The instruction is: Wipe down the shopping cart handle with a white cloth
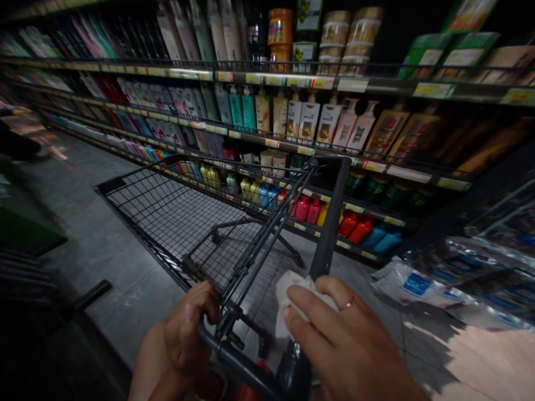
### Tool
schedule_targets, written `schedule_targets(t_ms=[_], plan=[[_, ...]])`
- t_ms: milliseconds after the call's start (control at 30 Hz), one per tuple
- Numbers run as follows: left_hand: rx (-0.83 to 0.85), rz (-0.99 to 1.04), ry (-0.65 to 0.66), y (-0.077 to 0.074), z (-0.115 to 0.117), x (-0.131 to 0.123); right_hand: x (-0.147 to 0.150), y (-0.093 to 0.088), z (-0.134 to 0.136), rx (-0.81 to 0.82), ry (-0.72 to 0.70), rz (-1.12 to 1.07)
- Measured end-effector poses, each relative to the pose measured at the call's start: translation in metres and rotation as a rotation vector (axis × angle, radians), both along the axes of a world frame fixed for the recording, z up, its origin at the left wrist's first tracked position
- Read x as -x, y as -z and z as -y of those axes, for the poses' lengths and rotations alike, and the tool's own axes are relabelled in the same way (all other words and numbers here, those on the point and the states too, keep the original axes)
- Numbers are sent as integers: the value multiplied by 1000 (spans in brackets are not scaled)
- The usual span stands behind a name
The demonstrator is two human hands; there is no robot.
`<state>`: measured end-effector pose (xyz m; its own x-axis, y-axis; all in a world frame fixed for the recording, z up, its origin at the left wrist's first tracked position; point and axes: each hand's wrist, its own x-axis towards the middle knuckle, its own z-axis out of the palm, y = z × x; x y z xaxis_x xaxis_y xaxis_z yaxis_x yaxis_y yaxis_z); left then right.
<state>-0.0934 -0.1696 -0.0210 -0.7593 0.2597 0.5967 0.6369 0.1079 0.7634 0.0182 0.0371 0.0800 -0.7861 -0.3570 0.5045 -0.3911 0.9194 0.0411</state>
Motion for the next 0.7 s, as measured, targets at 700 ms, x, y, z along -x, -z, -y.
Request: schedule_targets(t_ms=[700], plan=[[-28,-71,-87,4,-6,0,-13,-4,16,44,20,58]])
